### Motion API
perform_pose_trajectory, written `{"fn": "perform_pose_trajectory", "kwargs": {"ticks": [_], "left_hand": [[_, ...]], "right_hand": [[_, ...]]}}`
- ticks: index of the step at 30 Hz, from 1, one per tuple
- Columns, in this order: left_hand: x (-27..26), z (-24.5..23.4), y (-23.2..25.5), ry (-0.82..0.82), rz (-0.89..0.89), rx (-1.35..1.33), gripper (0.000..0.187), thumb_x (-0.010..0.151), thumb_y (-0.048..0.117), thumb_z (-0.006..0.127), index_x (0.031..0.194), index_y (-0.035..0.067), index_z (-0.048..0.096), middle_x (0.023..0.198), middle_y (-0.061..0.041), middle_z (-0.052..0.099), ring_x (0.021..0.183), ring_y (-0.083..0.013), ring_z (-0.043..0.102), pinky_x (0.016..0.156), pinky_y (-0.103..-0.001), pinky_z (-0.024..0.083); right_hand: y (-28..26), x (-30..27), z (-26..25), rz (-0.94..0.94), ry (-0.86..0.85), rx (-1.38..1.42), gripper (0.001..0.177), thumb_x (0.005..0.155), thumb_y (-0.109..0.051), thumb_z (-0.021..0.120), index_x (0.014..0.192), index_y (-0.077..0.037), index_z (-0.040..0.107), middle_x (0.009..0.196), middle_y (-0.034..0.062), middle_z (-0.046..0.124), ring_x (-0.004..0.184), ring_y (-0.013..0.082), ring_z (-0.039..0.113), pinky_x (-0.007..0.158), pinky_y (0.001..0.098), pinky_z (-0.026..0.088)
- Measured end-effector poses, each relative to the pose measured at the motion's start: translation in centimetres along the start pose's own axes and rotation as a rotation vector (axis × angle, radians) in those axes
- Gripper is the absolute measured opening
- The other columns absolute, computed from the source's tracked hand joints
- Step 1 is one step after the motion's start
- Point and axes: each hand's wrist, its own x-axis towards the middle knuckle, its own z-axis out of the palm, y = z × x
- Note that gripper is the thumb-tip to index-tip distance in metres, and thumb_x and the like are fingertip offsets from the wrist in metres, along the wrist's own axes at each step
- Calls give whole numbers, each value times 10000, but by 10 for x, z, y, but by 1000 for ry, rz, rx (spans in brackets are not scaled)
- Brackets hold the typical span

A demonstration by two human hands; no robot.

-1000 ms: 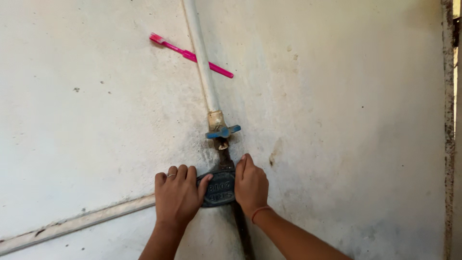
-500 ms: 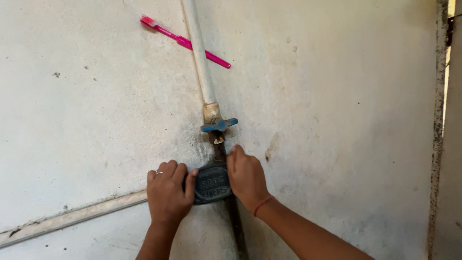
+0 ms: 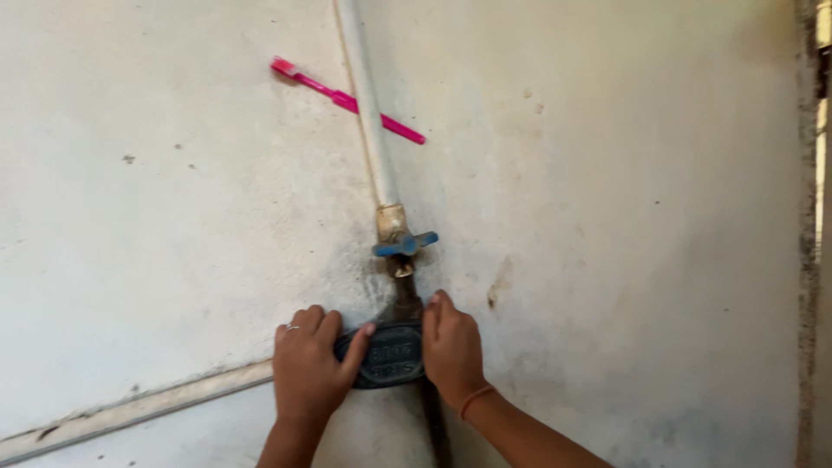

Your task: The person scrubs a vertical metal pipe with a black scrubbing pad. They hold the pad with both hands and move it up and down along the pipe's surface. The person then moves to a horizontal pipe section and continues scrubbing.

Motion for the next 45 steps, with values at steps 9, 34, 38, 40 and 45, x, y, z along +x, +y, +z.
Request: {"fn": "perform_pose_trajectory", "kwargs": {"ticks": [9,34,38,40,45], "left_hand": [[-3,5,-2,-7,-57,-1,419,866,399,718,674,62,559,710,-84,519,729,-287,534,671,-430,366],[-5,3,1,21,30,29,418,898,457,697,787,66,597,828,-117,568,843,-332,551,747,-466,384],[-3,7,2,-48,-77,28,433,951,455,678,769,66,622,832,-104,589,849,-313,560,788,-465,390],[-4,6,4,-62,-105,37,445,965,462,668,771,62,642,836,-104,595,852,-307,563,791,-464,389],[-4,5,7,-47,-42,98,505,926,527,680,750,54,696,818,-127,588,845,-311,559,780,-469,386]], "right_hand": [[3,6,5,-256,148,53,294,1038,-177,457,841,19,556,655,273,587,602,451,607,504,509,429],[17,-3,4,-106,101,-111,308,1044,-240,455,916,-16,622,692,286,627,640,474,622,573,561,458],[-2,9,-11,-144,43,-308,328,1027,-275,473,889,-40,655,694,256,654,656,483,628,601,589,474],[-10,13,-14,-92,30,-277,357,1034,-282,459,859,-45,659,683,243,659,652,463,645,619,564,488],[11,0,-4,-58,124,-158,398,1064,-268,420,833,-36,646,693,253,646,651,462,635,608,560,466]]}}
